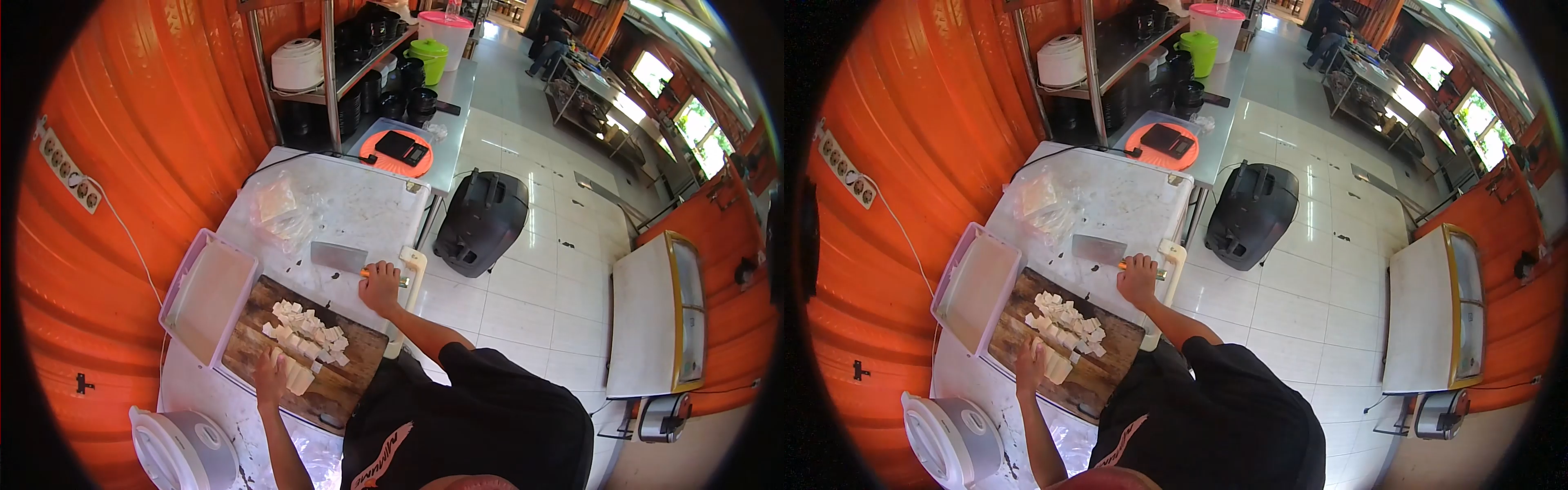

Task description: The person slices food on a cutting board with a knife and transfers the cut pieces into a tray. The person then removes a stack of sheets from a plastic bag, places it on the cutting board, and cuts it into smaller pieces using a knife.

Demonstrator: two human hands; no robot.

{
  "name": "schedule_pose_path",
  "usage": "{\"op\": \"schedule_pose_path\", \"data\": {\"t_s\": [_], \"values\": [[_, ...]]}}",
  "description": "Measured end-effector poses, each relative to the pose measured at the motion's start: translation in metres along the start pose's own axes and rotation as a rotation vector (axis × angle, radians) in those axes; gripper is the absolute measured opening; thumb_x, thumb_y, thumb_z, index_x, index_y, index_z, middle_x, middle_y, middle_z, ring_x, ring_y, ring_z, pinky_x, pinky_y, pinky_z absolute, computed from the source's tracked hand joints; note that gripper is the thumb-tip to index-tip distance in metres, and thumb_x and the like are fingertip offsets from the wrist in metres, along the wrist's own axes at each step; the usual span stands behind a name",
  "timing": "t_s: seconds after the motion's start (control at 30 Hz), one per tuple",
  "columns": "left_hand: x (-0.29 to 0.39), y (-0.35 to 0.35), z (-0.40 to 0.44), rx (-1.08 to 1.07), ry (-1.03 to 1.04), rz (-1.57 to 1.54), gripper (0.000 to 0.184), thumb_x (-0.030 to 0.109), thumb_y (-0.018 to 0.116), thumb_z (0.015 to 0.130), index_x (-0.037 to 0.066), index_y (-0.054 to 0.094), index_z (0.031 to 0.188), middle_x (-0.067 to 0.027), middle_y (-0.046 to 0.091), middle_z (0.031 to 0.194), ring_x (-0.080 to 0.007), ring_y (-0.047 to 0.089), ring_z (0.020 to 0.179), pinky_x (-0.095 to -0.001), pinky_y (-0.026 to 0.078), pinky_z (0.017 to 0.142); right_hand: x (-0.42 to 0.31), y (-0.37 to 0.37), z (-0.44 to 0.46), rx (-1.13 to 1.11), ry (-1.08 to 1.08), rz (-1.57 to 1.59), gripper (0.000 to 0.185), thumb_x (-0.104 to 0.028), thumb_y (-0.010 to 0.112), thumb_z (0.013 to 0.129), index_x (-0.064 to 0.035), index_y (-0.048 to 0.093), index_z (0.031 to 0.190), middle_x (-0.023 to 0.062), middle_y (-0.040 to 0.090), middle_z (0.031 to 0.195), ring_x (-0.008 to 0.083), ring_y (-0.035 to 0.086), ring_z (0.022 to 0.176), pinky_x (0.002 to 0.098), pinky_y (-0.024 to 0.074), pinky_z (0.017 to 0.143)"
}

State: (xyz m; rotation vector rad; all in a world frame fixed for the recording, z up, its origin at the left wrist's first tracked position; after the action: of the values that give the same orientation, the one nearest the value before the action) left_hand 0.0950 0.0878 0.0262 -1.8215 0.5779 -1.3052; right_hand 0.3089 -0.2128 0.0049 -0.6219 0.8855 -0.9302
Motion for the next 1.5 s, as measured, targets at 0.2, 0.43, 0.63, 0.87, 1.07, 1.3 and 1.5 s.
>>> {"op": "schedule_pose_path", "data": {"t_s": [0.2, 0.43, 0.63, 0.87, 1.07, 1.3, 1.5], "values": [[0.000, 0.000, 0.000, -0.055, -0.055, 0.008, 0.053, 0.035, 0.050, 0.096, -0.001, 0.046, 0.134, -0.0232, 0.049, 0.136, -0.0373, 0.045, 0.127, -0.0512, 0.032, 0.106, 0.000, -0.001, 0.000, -0.003, 0.004, 0.011, 0.025, -0.018, 0.059, 0.069, -0.0053, 0.061, 0.091, 0.0137, 0.052, 0.091, 0.0313, 0.049, 0.089, 0.0450, 0.0361, 0.077], [0.003, 0.001, 0.000, -0.052, -0.039, 0.001, 0.053, 0.035, 0.049, 0.097, -0.001, 0.043, 0.136, -0.0238, 0.049, 0.136, -0.0381, 0.045, 0.127, -0.0498, 0.033, 0.106, 0.000, 0.000, 0.000, -0.003, 0.002, 0.012, 0.025, -0.018, 0.059, 0.069, -0.0054, 0.061, 0.091, 0.0137, 0.052, 0.091, 0.0313, 0.049, 0.089, 0.0452, 0.0360, 0.077], [0.003, 0.001, -0.005, -0.016, -0.003, -0.048, 0.053, 0.035, 0.050, 0.097, 0.000, 0.043, 0.136, -0.0241, 0.047, 0.137, -0.0388, 0.044, 0.127, -0.0476, 0.033, 0.106, -0.001, -0.003, 0.000, 0.007, 0.002, 0.004, 0.025, -0.019, 0.059, 0.069, -0.0052, 0.060, 0.091, 0.0138, 0.052, 0.091, 0.0312, 0.049, 0.089, 0.0452, 0.0358, 0.077], [-0.003, -0.002, -0.015, 0.084, 0.046, -0.089, 0.051, 0.030, 0.050, 0.097, -0.002, 0.042, 0.136, -0.0270, 0.042, 0.138, -0.0397, 0.038, 0.130, -0.0469, 0.028, 0.110, -0.001, -0.003, 0.000, 0.010, -0.003, -0.006, 0.025, -0.019, 0.059, 0.069, -0.0051, 0.060, 0.090, 0.0139, 0.052, 0.091, 0.0311, 0.048, 0.089, 0.0449, 0.0355, 0.077], [0.015, -0.023, -0.060, 0.413, 0.079, -0.128, 0.046, 0.025, 0.050, 0.098, -0.004, 0.043, 0.132, -0.0257, 0.041, 0.134, -0.0401, 0.035, 0.129, -0.0459, 0.025, 0.110, 0.000, -0.003, -0.001, 0.021, -0.003, -0.005, 0.025, -0.019, 0.060, 0.069, -0.0053, 0.060, 0.090, 0.0136, 0.052, 0.091, 0.0306, 0.048, 0.089, 0.0445, 0.0357, 0.077], [-0.019, 0.001, -0.117, 0.686, -0.042, -0.298, 0.045, 0.029, 0.046, 0.100, -0.009, 0.045, 0.124, -0.0262, 0.044, 0.128, -0.0379, 0.041, 0.122, -0.0443, 0.029, 0.108, 0.000, -0.004, -0.002, 0.025, -0.010, -0.001, 0.024, -0.020, 0.060, 0.069, -0.0057, 0.059, 0.088, 0.0132, 0.052, 0.091, 0.0300, 0.049, 0.088, 0.0441, 0.0359, 0.077], [-0.040, 0.032, -0.148, 0.732, -0.118, -0.165, 0.048, 0.031, 0.046, 0.100, -0.010, 0.043, 0.126, -0.0275, 0.044, 0.127, -0.0397, 0.042, 0.120, -0.0461, 0.030, 0.107, -0.001, -0.006, -0.002, 0.031, -0.016, -0.015, 0.024, -0.020, 0.060, 0.068, -0.0058, 0.059, 0.088, 0.0129, 0.052, 0.090, 0.0296, 0.049, 0.087, 0.0440, 0.0359, 0.076]]}}
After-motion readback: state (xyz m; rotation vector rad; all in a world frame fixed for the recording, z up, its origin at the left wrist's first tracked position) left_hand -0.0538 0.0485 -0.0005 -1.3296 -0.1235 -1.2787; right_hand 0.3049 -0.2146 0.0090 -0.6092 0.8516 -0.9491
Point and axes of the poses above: each hand's wrist, its own z-axis towards the middle knuckle, its own y-axis out of the palm, x = y × z, the point moved 9 cm from there along z, towards the middle knuckle
